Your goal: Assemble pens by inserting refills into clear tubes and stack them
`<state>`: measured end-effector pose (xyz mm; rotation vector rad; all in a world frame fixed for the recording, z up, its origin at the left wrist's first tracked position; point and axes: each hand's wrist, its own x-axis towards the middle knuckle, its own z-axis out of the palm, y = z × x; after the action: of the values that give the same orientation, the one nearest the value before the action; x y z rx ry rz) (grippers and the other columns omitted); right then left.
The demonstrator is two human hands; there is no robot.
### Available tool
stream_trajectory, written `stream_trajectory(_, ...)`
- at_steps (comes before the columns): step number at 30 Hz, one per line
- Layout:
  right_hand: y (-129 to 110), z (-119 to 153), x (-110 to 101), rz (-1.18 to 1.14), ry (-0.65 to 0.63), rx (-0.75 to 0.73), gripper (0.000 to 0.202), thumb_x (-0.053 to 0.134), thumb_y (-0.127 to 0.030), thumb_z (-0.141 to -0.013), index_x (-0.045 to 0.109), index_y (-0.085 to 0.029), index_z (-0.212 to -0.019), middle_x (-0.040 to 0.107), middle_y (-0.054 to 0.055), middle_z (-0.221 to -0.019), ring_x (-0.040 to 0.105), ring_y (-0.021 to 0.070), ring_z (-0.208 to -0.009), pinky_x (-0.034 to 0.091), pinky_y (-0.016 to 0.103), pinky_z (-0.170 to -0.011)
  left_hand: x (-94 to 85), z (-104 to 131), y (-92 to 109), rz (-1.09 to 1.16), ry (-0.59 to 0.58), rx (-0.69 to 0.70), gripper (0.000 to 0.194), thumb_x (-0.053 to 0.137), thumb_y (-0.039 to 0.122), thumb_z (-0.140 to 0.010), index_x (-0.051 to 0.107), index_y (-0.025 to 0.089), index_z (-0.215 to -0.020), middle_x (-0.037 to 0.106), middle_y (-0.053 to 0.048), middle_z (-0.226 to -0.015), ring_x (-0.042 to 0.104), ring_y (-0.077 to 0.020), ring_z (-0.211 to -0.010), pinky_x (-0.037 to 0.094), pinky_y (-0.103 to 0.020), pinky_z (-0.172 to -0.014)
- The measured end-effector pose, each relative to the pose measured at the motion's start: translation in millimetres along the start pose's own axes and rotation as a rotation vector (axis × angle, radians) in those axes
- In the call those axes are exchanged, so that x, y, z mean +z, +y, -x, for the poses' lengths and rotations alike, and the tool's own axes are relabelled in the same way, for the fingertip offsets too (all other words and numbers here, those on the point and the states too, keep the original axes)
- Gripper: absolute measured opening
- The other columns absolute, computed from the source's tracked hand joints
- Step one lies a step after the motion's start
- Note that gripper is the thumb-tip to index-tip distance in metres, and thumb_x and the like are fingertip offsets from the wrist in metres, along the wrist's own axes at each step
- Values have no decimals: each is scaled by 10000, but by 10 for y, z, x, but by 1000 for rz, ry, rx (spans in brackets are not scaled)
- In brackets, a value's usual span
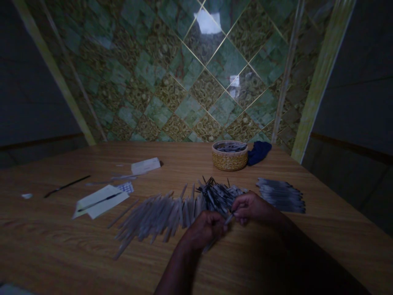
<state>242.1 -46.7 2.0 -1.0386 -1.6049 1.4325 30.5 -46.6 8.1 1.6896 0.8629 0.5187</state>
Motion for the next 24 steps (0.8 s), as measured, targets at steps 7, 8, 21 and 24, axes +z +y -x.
stream_trajectory(7, 50, -7, -10, 32, 2, 1, 287, 712, -385, -639, 592, -151, -754, 613, -38, -528, 544, 83, -415, 407, 191, -414, -4, -40, -57, -100, 25, 89, 265, 604, 360, -665, 476, 153, -560, 361, 48, -540, 311, -88, -525, 217, -229, -478)
stream_trajectory(8, 48, -5, -11, 48, 3, 7, 287, 709, -393, -642, 592, -153, -747, 610, -40, -528, 541, 82, -416, 408, 192, -416, -1, -47, -65, -125, 35, 92, 251, 597, 347, -669, 479, 153, -563, 367, 47, -544, 316, -90, -527, 217, -229, -478)
stream_trajectory(21, 76, -24, 83, 254, 12, 4, 427, 523, -539, -778, 511, -163, -577, 560, -29, -484, 493, 68, -373, 372, 183, -384, 3, -78, -136, -184, 65, 130, 175, 585, 247, -664, 492, 147, -555, 413, 31, -556, 355, -91, -543, 235, -225, -476)
stream_trajectory(24, 62, -19, 72, 256, 35, 11, 457, 491, -567, -790, 504, -164, -575, 554, -25, -483, 492, 72, -375, 367, 188, -381, -9, -81, -155, -168, 68, 124, 205, 601, 269, -672, 481, 147, -558, 400, 38, -552, 354, -86, -540, 233, -216, -470)
